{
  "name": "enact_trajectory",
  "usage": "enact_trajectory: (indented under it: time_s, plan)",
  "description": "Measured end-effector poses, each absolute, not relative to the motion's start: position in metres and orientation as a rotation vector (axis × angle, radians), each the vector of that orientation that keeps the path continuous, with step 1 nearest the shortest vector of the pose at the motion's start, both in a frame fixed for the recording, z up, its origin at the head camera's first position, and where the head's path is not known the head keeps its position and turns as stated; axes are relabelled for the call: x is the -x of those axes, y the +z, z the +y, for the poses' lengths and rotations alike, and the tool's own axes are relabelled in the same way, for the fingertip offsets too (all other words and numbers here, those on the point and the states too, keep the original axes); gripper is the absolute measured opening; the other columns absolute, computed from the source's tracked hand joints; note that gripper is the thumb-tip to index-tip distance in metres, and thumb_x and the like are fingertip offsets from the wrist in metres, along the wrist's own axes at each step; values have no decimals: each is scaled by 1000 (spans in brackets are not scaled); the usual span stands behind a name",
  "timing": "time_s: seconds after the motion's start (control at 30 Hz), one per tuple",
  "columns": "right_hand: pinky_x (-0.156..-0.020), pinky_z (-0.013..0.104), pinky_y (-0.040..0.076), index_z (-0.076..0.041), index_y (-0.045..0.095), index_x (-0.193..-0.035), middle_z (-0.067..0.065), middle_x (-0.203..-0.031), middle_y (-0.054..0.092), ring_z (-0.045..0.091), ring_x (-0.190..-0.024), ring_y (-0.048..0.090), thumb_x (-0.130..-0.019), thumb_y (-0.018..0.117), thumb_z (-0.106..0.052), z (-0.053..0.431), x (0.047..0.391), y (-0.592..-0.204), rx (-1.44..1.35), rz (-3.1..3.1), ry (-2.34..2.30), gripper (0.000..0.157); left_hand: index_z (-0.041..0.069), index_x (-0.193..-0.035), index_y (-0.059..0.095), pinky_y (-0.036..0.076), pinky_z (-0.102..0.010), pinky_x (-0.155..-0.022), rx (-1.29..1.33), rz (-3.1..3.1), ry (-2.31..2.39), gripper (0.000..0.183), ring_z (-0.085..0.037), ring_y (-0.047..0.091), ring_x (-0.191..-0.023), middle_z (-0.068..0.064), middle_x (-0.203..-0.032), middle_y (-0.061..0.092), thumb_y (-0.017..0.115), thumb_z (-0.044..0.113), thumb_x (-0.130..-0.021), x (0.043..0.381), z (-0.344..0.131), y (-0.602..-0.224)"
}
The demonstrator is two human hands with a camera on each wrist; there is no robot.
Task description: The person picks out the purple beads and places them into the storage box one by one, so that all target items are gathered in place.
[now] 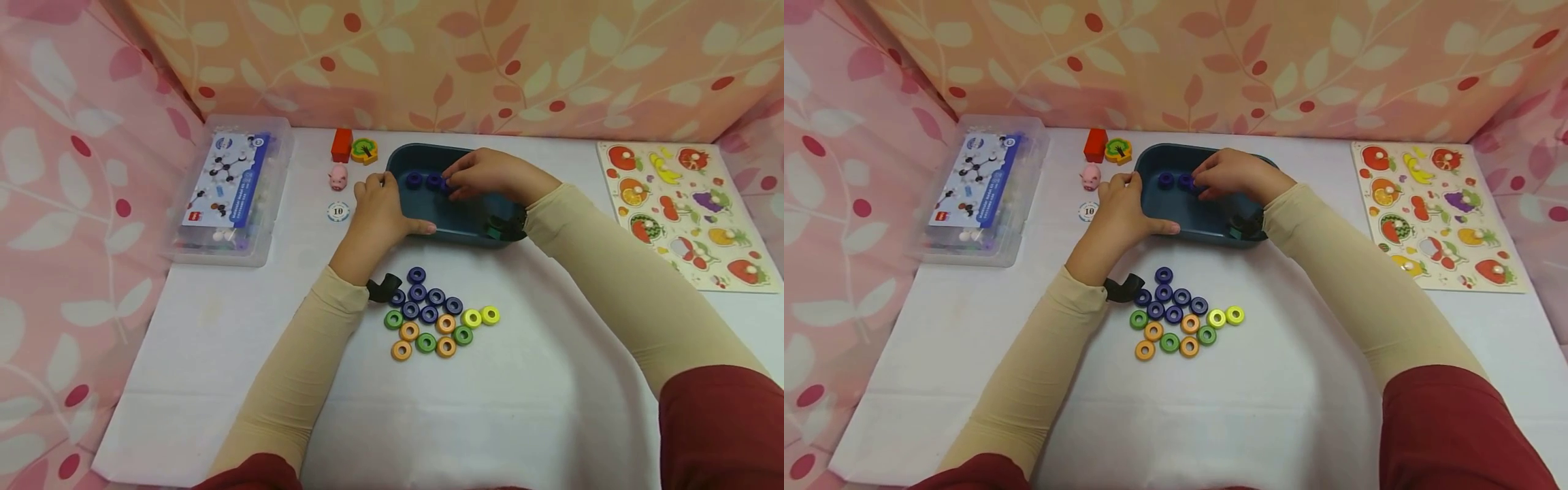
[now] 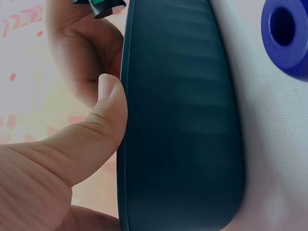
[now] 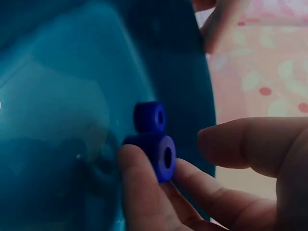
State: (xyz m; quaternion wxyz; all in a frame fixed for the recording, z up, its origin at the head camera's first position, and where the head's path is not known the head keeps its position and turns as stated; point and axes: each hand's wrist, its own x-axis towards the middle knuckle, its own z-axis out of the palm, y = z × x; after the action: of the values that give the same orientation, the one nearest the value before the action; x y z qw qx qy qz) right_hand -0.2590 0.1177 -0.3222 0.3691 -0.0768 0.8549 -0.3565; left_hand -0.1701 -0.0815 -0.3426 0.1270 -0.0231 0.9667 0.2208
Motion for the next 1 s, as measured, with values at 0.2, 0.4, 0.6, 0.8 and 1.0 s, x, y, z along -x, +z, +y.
enact_trajectory:
  time_s: [0.2, 0.4, 0.6, 0.8, 1.0]
  plan:
    - [-112, 40, 42, -5, 41, -152, 19, -145, 55, 23, -124, 63, -104, 52, -32, 122, 258, -328, 140, 2187, -960, 56, 1, -158, 22, 38, -44, -114, 66, 2812, 650, 126, -36, 25, -138, -20, -159, 25, 83, 64, -68, 170, -80, -343]
    - [-114, 44, 40, -11, 42, -152, 14, -151, 48, 29, -127, 60, -103, 53, -41, 135, 241, -317, 183, 2252, -1011, 59, 1, -158, 22, 37, -44, -114, 65, 2811, 668, 126, -36, 25, -138, -20, -159, 25, 83, 64, -68, 168, -81, -342]
    - [-104, 42, 49, -11, 65, -130, 8, -134, 63, 23, -110, 68, -101, 58, -38, 135, 190, -300, 301, 2246, -1074, 40, 1, -158, 22, 37, -44, -115, 60, 2820, 659, 125, -37, 25, -139, -21, -159, 26, 83, 64, -68, 168, -82, -342]
    - [-85, 34, 51, -17, 69, -128, 7, -115, 73, 18, -97, 66, -102, 59, -29, 125, 142, -316, 599, 2150, -894, 30, 1, -158, 22, 35, -44, -116, 35, 2825, 667, 125, -38, 25, -140, -21, -160, 26, 84, 63, -69, 168, -83, -343]
    - [-98, 41, 48, -17, 65, -133, 3, -132, 65, 18, -112, 61, -102, 58, -24, 109, 136, -355, 747, 2162, -867, 33, 0, -158, 22, 34, -45, -116, 10, 2832, 657, 126, -39, 25, -140, -22, -159, 26, 83, 64, -68, 169, -83, -343]
